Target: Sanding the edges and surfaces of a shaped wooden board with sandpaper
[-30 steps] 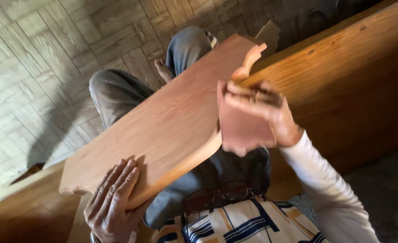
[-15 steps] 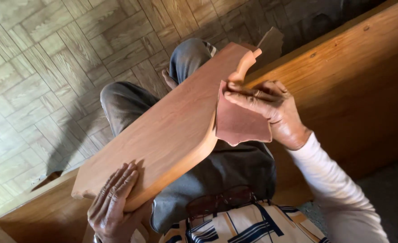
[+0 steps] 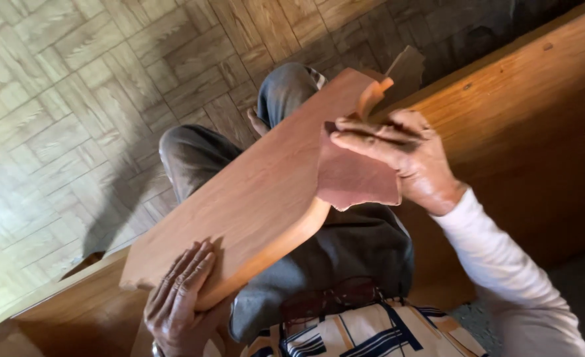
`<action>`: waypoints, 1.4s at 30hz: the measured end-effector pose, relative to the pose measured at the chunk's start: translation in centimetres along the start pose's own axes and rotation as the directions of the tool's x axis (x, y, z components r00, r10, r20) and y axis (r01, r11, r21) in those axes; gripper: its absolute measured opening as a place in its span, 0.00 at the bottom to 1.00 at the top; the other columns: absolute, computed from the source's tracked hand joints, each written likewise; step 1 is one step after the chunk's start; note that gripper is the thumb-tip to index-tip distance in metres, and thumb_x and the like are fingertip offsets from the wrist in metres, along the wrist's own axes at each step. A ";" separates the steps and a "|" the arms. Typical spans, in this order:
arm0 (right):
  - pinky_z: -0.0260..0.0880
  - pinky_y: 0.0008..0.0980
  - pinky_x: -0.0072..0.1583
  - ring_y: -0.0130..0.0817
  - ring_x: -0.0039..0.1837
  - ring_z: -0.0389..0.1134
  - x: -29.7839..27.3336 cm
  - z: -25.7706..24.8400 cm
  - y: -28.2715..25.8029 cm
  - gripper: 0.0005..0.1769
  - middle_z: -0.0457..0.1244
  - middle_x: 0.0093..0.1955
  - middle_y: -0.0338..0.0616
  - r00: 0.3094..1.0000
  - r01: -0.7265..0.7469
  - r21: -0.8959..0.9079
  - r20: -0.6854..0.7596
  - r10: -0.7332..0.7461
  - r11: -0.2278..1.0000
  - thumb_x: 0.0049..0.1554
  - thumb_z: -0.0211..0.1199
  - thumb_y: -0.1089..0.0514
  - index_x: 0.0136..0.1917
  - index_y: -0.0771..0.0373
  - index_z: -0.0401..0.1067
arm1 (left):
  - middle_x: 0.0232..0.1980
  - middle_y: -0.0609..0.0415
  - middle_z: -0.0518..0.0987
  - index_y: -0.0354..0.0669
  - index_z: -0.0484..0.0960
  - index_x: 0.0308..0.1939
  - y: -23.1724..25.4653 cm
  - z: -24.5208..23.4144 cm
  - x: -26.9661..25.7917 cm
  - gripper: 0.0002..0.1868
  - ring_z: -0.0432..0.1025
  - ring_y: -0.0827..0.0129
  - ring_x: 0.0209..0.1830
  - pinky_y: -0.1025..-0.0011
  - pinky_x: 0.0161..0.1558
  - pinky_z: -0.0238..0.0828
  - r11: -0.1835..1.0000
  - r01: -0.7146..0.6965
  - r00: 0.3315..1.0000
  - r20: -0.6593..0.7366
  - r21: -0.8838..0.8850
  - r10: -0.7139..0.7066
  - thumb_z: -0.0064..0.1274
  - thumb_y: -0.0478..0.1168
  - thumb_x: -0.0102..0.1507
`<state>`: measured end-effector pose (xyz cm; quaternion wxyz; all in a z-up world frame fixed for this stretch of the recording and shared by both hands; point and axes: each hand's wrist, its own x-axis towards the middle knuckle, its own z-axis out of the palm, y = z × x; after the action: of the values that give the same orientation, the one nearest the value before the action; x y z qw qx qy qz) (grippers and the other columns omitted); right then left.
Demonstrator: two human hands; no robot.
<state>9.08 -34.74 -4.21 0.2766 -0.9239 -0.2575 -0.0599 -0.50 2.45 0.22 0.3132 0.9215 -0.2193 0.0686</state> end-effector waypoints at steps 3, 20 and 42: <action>0.57 0.27 0.82 0.28 0.66 0.69 0.3 -1.2 -0.7 0.39 0.67 0.66 0.43 0.988 -0.069 0.476 -0.091 0.127 0.877 0.44 0.83 0.57 0.64 0.74 0.72 | 0.53 0.36 0.83 0.25 0.80 0.51 -0.2 -0.3 -0.3 0.28 0.81 0.49 0.54 0.57 0.62 0.77 0.999 -0.034 0.997 -0.069 -0.005 0.034 0.50 0.52 0.65; 0.82 0.31 0.55 0.40 0.49 0.75 -4.2 -0.3 1.7 0.30 0.69 0.55 0.55 0.356 -0.252 0.919 -0.204 0.912 0.304 0.59 0.70 0.47 0.66 0.69 0.71 | 0.57 0.44 0.83 0.34 0.81 0.54 1.0 -3.3 -0.6 0.28 0.78 0.55 0.63 0.64 0.67 0.72 1.000 -0.003 0.996 0.092 0.002 0.003 0.41 0.55 0.68; 0.83 0.34 0.54 0.38 0.49 0.71 -4.1 -2.2 0.1 0.40 0.68 0.54 0.49 0.312 -0.298 0.897 -0.231 0.922 0.326 0.54 0.73 0.35 0.68 0.63 0.70 | 0.69 0.52 0.76 0.45 0.75 0.65 -4.3 -1.5 -8.9 0.20 0.68 0.58 0.74 0.63 0.74 0.63 0.998 -0.037 0.958 0.282 -0.043 0.048 0.40 0.45 0.72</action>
<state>5.63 -37.82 -3.40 0.6857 -0.6343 0.3013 -0.1918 -6.50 9.64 -3.29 0.2940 0.9109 -0.2828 -0.0610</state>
